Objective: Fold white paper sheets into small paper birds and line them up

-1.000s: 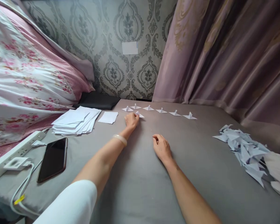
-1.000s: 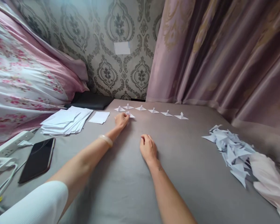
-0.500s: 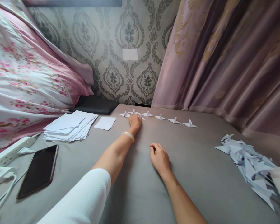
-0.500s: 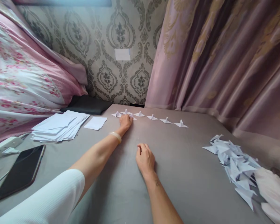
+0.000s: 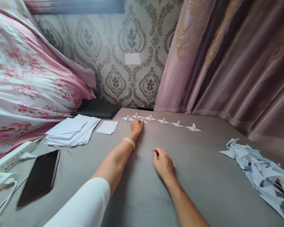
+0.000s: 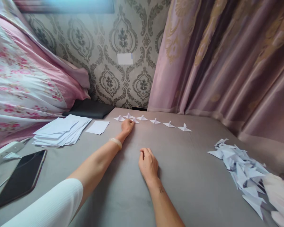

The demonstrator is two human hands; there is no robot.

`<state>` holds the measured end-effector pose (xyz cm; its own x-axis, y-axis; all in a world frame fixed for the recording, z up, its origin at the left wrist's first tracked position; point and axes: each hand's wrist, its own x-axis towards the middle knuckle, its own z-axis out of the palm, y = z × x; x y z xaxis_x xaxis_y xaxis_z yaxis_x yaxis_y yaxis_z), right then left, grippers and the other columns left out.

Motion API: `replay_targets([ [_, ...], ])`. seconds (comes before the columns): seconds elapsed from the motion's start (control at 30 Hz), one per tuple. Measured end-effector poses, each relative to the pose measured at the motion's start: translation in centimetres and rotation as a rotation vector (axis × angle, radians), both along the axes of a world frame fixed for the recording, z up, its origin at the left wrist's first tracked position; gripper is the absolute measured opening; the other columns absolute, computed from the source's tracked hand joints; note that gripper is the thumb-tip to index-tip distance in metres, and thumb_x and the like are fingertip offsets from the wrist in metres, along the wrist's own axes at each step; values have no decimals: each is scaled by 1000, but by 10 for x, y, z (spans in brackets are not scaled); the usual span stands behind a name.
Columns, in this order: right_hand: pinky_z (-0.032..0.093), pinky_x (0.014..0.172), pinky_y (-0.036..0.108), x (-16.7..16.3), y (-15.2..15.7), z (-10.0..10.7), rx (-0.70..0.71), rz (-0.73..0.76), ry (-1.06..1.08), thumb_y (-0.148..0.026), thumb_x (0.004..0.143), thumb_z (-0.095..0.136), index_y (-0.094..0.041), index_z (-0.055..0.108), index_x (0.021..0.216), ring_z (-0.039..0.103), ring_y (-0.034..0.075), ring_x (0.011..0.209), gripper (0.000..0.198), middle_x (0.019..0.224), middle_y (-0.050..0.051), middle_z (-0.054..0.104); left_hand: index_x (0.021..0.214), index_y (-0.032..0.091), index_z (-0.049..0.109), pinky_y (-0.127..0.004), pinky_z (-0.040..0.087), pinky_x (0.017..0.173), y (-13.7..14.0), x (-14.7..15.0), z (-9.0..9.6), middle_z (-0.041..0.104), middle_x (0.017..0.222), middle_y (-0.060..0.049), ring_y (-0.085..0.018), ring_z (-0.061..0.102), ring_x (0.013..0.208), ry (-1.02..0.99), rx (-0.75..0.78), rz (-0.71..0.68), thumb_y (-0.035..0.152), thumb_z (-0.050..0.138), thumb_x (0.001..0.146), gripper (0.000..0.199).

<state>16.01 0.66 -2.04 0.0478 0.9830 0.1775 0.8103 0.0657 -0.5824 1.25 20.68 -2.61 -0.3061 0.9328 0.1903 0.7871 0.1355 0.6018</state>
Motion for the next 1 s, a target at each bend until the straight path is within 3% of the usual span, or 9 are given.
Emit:
replay_targets([
  [0.17, 39, 69, 26, 1, 2, -1, 1, -1, 9, -22, 88, 42, -24, 64, 96, 62, 16, 84, 24, 100, 1, 67, 90, 16, 73, -29, 46, 75, -16, -30, 7, 73, 92, -13, -24, 67, 88, -74, 67, 84, 37, 43, 89, 37],
  [0.4, 39, 70, 27, 3, 2, -3, 19, 18, 13, -22, 87, 41, -22, 65, 96, 60, 16, 79, 26, 100, 4, 67, 101, 10, 67, -35, 46, 85, -59, -154, 34, 70, 102, -14, -23, 64, 96, -59, 149, 228, 29, 45, 88, 32],
  [0.53, 39, 69, 28, 3, 3, -5, 40, 29, 15, -24, 86, 41, -21, 65, 96, 59, 16, 77, 26, 100, 5, 67, 103, 11, 66, -35, 48, 85, -87, -203, 40, 71, 100, -12, -23, 64, 94, -21, 133, 147, 22, 49, 83, 28],
  [0.63, 39, 68, 29, 3, 4, -5, 57, 32, 14, -26, 86, 41, -21, 66, 95, 57, 15, 72, 27, 99, 5, 67, 106, 12, 64, -32, 47, 88, -98, -210, 35, 69, 107, -12, -23, 63, 98, 1, 78, 40, 25, 55, 79, 32],
  [0.83, 40, 69, 29, 4, 4, -6, 52, 41, 28, -27, 86, 41, -20, 66, 95, 57, 16, 73, 27, 98, 6, 66, 117, 13, 56, -33, 39, 99, -98, -192, 18, 57, 128, -16, -29, 52, 119, 53, -25, -61, 41, 75, 59, 67],
  [1.0, 40, 68, 29, 4, 4, -7, 53, 41, 34, -27, 85, 41, -21, 65, 95, 57, 16, 73, 27, 98, 5, 66, 112, 12, 57, -33, 41, 94, -100, -192, 14, 60, 119, -17, -30, 55, 112, 65, -31, -54, 42, 72, 63, 59],
])
